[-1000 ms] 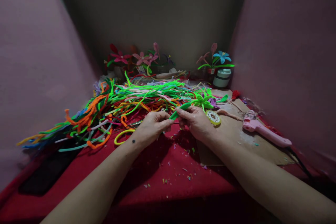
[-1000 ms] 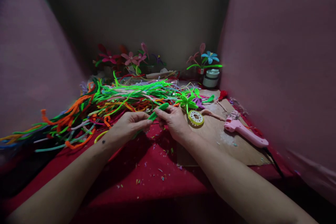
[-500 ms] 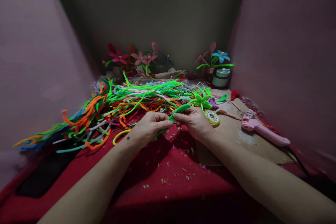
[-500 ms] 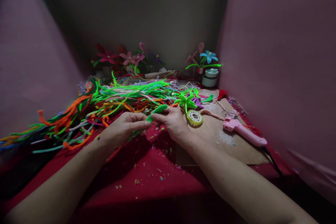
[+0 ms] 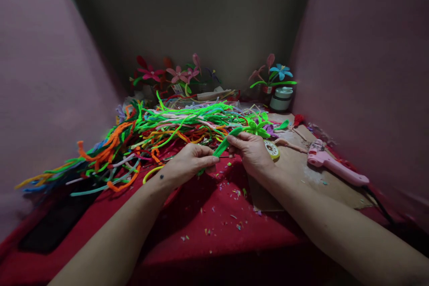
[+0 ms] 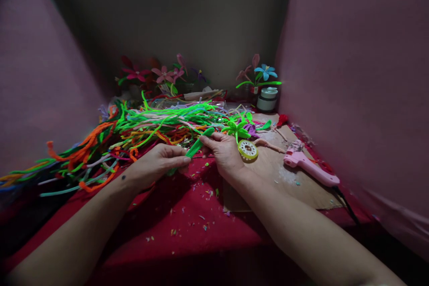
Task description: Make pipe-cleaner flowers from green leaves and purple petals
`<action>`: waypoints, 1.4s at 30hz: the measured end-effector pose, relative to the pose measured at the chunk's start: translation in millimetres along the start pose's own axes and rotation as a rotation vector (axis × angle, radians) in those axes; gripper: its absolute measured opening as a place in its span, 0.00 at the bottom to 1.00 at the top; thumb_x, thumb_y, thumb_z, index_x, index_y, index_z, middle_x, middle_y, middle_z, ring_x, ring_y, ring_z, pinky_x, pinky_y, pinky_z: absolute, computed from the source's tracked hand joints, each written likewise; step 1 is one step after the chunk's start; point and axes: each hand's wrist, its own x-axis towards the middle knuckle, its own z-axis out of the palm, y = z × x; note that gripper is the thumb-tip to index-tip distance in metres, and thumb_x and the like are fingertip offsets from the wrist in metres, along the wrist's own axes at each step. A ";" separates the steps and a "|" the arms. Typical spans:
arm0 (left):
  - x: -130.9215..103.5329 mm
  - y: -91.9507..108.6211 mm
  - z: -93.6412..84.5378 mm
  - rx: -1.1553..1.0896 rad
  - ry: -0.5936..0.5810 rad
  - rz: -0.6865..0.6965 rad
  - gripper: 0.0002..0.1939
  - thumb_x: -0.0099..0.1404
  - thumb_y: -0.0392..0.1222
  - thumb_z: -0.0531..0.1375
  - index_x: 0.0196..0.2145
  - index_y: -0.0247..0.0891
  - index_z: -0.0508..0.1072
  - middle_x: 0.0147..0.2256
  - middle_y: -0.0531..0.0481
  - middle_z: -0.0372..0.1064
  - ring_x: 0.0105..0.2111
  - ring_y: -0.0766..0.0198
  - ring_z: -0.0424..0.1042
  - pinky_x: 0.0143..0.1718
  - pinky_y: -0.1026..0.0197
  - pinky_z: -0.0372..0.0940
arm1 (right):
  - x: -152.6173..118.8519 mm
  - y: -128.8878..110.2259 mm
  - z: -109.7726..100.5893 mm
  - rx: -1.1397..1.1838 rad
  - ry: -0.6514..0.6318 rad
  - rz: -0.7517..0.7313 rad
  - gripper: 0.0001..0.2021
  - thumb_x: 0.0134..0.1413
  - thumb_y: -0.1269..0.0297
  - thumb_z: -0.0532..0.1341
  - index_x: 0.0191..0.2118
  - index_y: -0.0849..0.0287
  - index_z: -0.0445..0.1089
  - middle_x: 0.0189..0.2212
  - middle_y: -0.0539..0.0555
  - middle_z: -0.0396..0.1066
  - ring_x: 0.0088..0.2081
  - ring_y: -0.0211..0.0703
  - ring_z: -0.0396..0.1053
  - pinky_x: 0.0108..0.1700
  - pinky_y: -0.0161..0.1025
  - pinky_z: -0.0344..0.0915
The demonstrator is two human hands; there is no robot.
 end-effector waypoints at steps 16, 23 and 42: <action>19.7 -10.2 3.1 -0.321 0.172 -0.077 0.11 0.51 0.44 0.62 0.21 0.34 0.66 0.19 0.55 0.66 0.17 0.72 0.62 0.20 0.69 0.56 | -38.0 1.4 17.6 -0.501 -0.454 -0.107 0.20 0.49 0.57 0.59 0.14 0.61 0.57 0.14 0.44 0.51 0.19 0.29 0.50 0.24 0.31 0.50; 57.2 13.1 24.2 -0.163 0.078 -0.076 0.09 0.61 0.42 0.53 0.26 0.34 0.64 0.25 0.46 0.72 0.16 0.72 0.66 0.19 0.68 0.60 | -55.8 -8.1 17.0 -0.767 -0.803 -0.556 0.21 0.51 0.58 0.58 0.13 0.61 0.57 0.12 0.45 0.52 0.17 0.29 0.50 0.21 0.32 0.47; 55.2 14.8 -22.3 0.897 0.573 0.187 0.13 0.60 0.43 0.52 0.32 0.38 0.75 0.33 0.45 0.74 0.34 0.58 0.71 0.36 0.60 0.61 | -61.2 13.5 3.4 -0.842 -0.779 -0.701 0.20 0.52 0.62 0.56 0.13 0.59 0.53 0.12 0.46 0.54 0.16 0.30 0.51 0.20 0.32 0.47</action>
